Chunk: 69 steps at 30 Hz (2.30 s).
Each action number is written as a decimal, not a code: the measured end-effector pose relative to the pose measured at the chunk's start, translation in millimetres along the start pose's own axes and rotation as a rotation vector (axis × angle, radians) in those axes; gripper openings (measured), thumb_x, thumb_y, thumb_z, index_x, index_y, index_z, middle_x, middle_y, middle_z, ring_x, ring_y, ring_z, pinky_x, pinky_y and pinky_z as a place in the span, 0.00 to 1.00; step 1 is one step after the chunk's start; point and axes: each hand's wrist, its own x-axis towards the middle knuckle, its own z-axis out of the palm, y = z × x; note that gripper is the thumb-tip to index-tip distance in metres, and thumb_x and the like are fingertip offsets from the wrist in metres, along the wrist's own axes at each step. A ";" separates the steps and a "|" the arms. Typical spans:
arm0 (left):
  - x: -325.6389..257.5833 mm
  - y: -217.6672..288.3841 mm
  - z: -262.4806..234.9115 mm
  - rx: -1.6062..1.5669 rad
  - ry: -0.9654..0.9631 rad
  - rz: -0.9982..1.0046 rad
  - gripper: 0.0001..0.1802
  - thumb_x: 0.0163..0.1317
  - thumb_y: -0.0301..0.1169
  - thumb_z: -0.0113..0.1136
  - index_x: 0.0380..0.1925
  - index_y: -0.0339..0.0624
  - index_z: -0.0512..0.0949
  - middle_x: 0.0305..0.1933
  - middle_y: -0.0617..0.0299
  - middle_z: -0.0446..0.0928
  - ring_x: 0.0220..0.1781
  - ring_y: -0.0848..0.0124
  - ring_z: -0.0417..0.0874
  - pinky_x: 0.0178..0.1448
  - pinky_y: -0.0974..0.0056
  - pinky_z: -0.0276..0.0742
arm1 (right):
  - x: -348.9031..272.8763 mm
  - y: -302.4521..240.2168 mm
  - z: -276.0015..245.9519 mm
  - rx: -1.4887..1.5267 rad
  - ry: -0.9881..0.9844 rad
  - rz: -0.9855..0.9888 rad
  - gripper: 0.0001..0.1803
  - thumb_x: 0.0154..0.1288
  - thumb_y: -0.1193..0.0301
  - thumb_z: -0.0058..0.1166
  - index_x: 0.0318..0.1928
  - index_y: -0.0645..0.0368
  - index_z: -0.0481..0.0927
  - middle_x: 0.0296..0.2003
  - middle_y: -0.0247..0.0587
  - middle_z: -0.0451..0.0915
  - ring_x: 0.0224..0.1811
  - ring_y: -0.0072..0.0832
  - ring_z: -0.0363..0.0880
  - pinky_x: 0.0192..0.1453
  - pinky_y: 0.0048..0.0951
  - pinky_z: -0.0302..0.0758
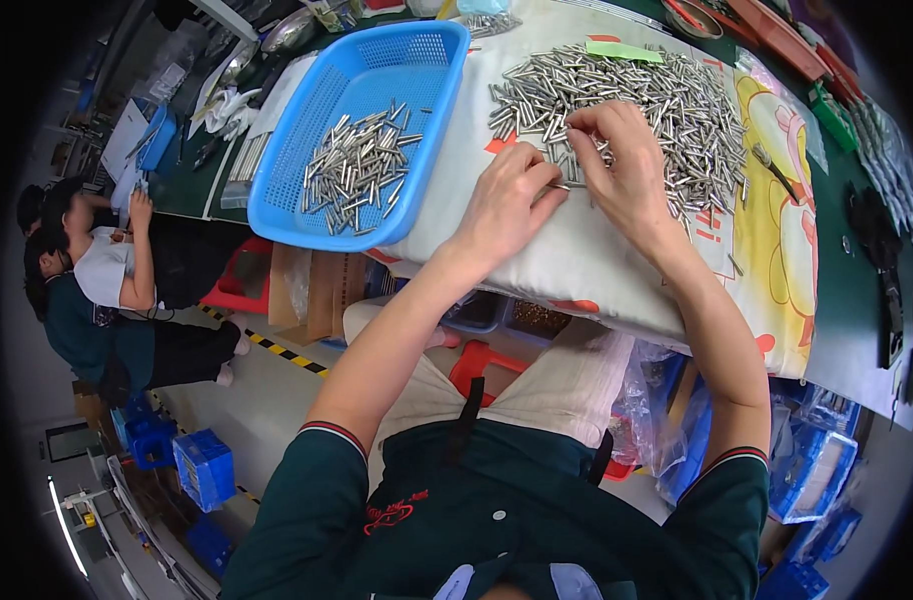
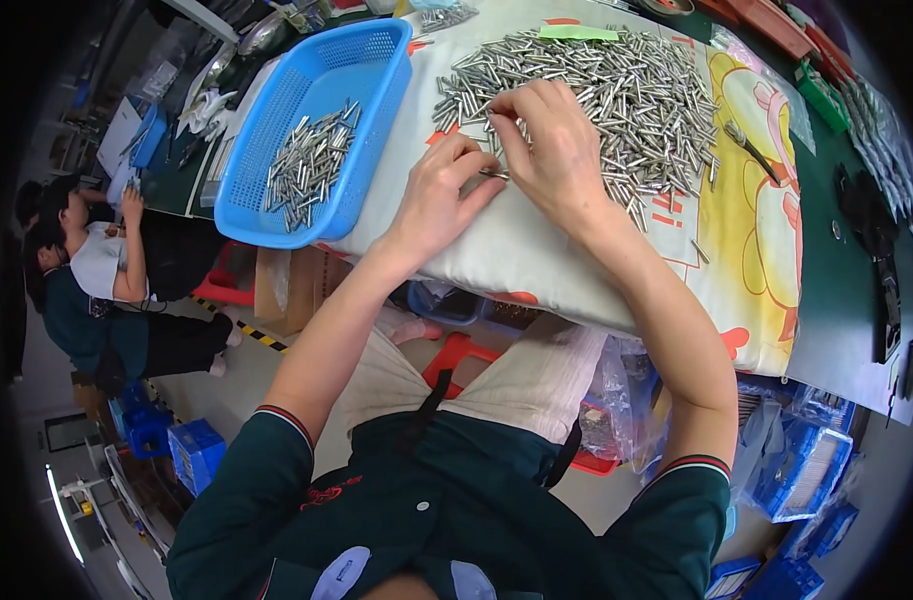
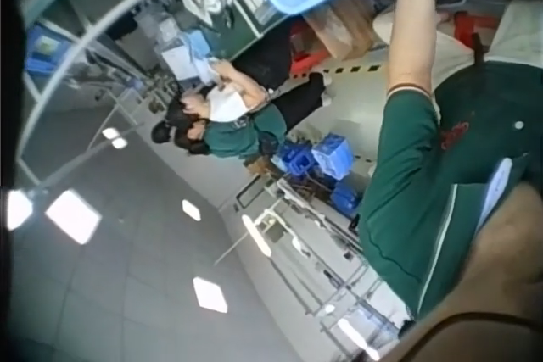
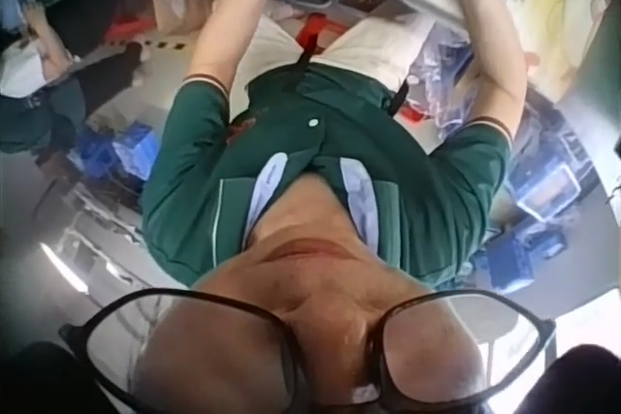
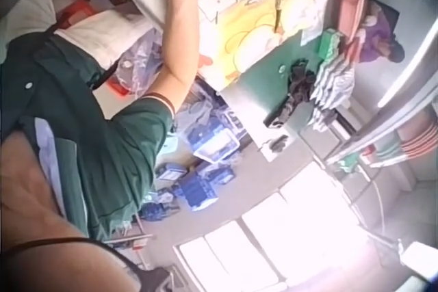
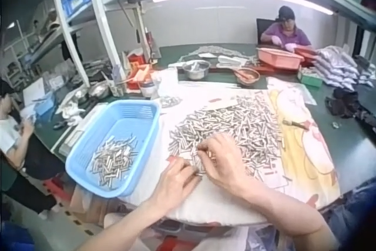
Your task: Sorting and inspecting small metal pins at a manufacturing workbench.
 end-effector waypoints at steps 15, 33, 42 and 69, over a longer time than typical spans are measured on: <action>-9.8 -0.1 1.2 0.131 0.072 0.160 0.08 0.46 0.21 0.59 0.30 0.39 0.78 0.29 0.55 0.74 0.32 0.55 0.77 0.35 0.55 0.73 | 61.7 -13.2 47.5 0.179 -0.063 0.043 0.08 0.54 0.73 0.54 0.35 0.61 0.80 0.31 0.41 0.80 0.33 0.33 0.78 0.40 0.31 0.75; 15.1 -22.5 -20.4 0.206 -0.008 0.058 0.13 0.49 0.18 0.55 0.37 0.36 0.79 0.40 0.55 0.74 0.45 0.58 0.74 0.49 0.59 0.71 | 11.4 20.8 4.2 -0.211 -0.521 -0.093 0.10 0.45 0.76 0.56 0.32 0.57 0.81 0.35 0.37 0.73 0.44 0.34 0.69 0.50 0.34 0.67; 11.0 -14.2 -26.7 0.207 -0.084 0.040 0.10 0.49 0.23 0.60 0.34 0.36 0.77 0.37 0.56 0.74 0.42 0.58 0.74 0.47 0.58 0.71 | 11.0 20.7 7.8 -0.226 -0.533 -0.128 0.08 0.45 0.74 0.58 0.31 0.56 0.81 0.35 0.36 0.73 0.43 0.33 0.69 0.49 0.33 0.68; 13.0 3.5 -26.0 0.399 -0.133 -0.044 0.05 0.45 0.24 0.59 0.23 0.35 0.76 0.30 0.50 0.74 0.33 0.53 0.78 0.39 0.54 0.75 | 16.7 20.6 17.9 -0.065 -0.428 -0.119 0.06 0.48 0.74 0.52 0.27 0.62 0.71 0.27 0.42 0.71 0.35 0.38 0.69 0.43 0.36 0.68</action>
